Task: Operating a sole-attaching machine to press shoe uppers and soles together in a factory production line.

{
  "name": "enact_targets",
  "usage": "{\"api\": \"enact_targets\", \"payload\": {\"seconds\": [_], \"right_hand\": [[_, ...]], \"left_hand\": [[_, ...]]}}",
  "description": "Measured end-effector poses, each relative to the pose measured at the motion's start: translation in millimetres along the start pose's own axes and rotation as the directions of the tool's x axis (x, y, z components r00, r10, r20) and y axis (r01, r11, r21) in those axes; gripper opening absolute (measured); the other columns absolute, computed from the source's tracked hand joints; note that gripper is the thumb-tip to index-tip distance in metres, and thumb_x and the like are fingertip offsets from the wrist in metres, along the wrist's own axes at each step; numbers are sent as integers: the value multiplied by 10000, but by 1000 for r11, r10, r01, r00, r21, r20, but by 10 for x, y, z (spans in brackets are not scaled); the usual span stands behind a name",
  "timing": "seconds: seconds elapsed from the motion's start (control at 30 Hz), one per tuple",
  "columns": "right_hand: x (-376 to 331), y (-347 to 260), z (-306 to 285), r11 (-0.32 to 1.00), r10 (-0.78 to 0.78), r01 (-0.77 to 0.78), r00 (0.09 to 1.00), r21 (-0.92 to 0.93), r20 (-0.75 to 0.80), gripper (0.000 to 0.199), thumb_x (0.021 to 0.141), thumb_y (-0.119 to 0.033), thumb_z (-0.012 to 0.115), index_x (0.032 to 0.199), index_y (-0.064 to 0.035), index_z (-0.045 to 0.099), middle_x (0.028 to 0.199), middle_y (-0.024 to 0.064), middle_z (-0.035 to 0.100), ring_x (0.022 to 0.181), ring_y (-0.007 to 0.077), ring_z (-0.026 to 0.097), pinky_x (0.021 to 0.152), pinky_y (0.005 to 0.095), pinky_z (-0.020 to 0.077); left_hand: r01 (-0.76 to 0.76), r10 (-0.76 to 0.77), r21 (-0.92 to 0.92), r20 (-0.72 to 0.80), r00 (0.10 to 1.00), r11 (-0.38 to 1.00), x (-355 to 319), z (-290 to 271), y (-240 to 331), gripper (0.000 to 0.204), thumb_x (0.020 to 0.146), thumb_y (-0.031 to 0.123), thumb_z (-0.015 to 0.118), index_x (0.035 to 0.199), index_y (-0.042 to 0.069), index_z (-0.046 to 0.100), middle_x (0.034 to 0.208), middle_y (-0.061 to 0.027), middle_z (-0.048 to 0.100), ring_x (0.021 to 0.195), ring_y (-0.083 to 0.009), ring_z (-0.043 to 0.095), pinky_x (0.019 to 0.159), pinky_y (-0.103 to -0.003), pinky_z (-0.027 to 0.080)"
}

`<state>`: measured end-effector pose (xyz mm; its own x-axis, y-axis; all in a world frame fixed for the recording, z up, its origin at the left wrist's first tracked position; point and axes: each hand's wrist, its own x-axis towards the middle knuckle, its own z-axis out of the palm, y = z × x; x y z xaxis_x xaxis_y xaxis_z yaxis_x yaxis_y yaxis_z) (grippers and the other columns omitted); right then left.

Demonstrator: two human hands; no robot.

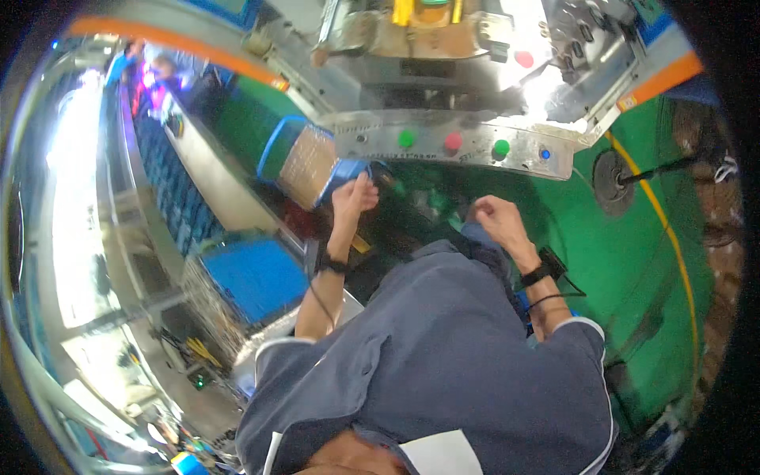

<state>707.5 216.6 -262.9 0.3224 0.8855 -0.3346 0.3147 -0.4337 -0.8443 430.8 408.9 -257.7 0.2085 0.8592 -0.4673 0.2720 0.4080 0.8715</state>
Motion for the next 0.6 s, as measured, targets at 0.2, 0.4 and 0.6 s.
{"api": "enact_targets", "payload": {"seconds": [0.2, 0.4, 0.6], "right_hand": [[-247, 869, -684, 934, 310, -253, 925, 253, -218, 255, 798, -115, 610, 1028, -13, 647, 814, 129, 687, 701, 181, 659, 649, 304, 526], [-774, 1613, -812, 642, 645, -359, 730, 677, -225, 274, 819, -102, 624, 1078, -12, 618, 842, 99, 683, 644, 137, 633, 535, 255, 488], [-1159, 1935, -376, 432, 809, -341, 556, 835, -191, 284, 832, -87, 618, 1100, 6, 602, 842, 94, 678, 634, 130, 633, 509, 248, 490]], "left_hand": [[63, -163, 723, 70, 984, 687, 1601, 574, 376, 677, 799, 589, 625, 707, -82, 649, 647, -173, 642, 557, -250, 659, 469, -360, 528], [416, -863, 887, -41, 504, 201, 2173, 1009, 642, 533, 852, 493, 577, 999, -18, 610, 878, -193, 669, 770, -323, 684, 631, -449, 592], [377, -854, 914, -72, 515, 149, 1928, 1389, 860, 504, 800, 398, 567, 1048, -41, 568, 986, -231, 641, 881, -367, 665, 773, -496, 561]]}}
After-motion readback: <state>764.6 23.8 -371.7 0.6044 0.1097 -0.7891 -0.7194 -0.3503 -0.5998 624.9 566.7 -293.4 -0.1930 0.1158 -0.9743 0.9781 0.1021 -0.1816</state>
